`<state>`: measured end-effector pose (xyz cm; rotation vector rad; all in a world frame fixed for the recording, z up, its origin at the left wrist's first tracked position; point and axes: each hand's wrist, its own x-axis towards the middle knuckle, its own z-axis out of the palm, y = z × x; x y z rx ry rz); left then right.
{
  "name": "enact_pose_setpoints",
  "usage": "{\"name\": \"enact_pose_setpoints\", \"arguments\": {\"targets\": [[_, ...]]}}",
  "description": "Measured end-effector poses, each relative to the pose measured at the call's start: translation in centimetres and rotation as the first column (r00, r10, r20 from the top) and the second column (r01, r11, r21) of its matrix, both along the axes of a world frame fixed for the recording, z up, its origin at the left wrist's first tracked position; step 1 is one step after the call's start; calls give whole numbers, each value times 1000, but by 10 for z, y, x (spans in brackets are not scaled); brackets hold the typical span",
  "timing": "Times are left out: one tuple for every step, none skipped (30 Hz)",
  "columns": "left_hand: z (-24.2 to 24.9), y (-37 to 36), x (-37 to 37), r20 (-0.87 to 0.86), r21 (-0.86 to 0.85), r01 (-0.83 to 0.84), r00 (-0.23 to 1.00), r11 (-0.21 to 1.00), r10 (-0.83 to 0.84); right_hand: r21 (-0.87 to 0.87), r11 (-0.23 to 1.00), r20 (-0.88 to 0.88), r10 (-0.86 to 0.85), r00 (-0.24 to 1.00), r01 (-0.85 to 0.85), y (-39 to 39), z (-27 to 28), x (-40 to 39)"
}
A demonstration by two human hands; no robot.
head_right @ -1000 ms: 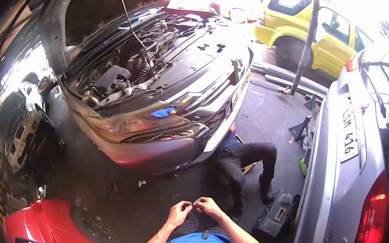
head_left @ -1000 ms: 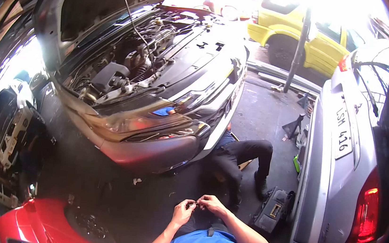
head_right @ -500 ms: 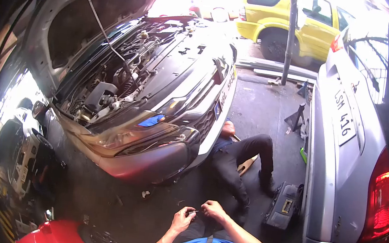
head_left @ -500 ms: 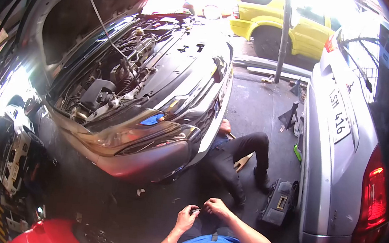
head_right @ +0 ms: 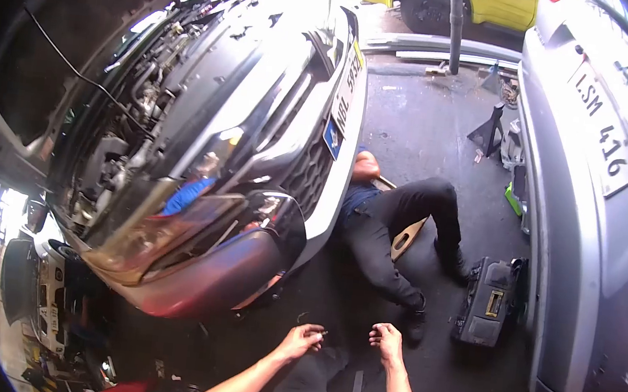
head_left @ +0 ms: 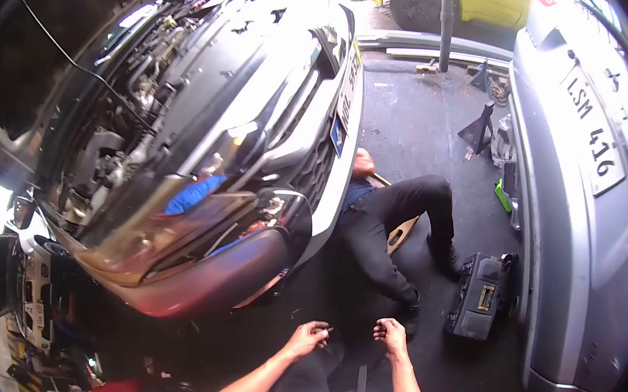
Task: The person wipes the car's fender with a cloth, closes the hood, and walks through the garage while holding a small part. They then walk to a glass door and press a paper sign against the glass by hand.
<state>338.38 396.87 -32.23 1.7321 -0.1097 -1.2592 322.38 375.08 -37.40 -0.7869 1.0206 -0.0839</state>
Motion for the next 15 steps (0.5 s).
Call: {"name": "enact_pose_setpoints", "arguments": {"targets": [[-24, -7, 10, 32, 5, 25, 999, 1000, -25, 25, 1000, -25, 18, 1000, -17, 2, -27, 1], [-42, -16, 21, 69, -8, 59, 996, 998, -58, 49, 998, -38, 29, 999, -27, 2, -58, 7], [-59, -28, 29, 105, -21, 93, 990, 995, -91, 72, 997, -53, 41, 998, -37, 1, -88, 14], [-77, -38, 35, 129, -25, 132, 983, 991, -127, 44, 996, -24, 83, 996, -82, -1, -120, 24], [-97, -47, 40, 148, -53, 121, 983, 991, -112, 32, 993, -7, 116, 993, -116, -1, -146, 33], [-118, -55, 43, 153, -78, 116, 983, 990, -103, -59, 979, 43, 197, 979, -194, -5, -157, 42], [-134, -64, 45, 139, -74, 97, 987, 993, -86, -87, 974, 97, 216, 972, -207, -7, -179, 51], [-152, -72, 46, 125, -78, 73, 990, 994, -63, -38, 983, 77, 181, 981, -178, -9, -179, 62], [-172, -78, 48, 92, -97, 66, 994, 993, -57, -29, 977, 73, 214, 974, -213, -10, -204, 71], [-192, -81, 54, 70, -116, 54, 996, 992, -46, -29, 954, 101, 299, 949, -298, -14, -222, 79], [-209, -85, 60, 81, -91, 74, 994, 993, -67, -43, 933, 107, 360, 927, -358, -17, -239, 86], [-224, -89, 66, 97, -68, 90, 992, 994, -83, -47, 915, 123, 403, 907, -400, -19, -251, 91], [-242, -90, 72, 103, -60, 95, 991, 994, -89, -69, 882, 132, 471, 872, -466, -21, -269, 98], [-260, -91, 80, 108, -84, 93, 991, 992, -84, -94, 842, 141, 539, 831, -531, -22, -285, 106], [-274, -92, 88, 127, -84, 87, 989, 993, -76, -157, 830, 160, 556, 816, -535, -21, -307, 113]]}}
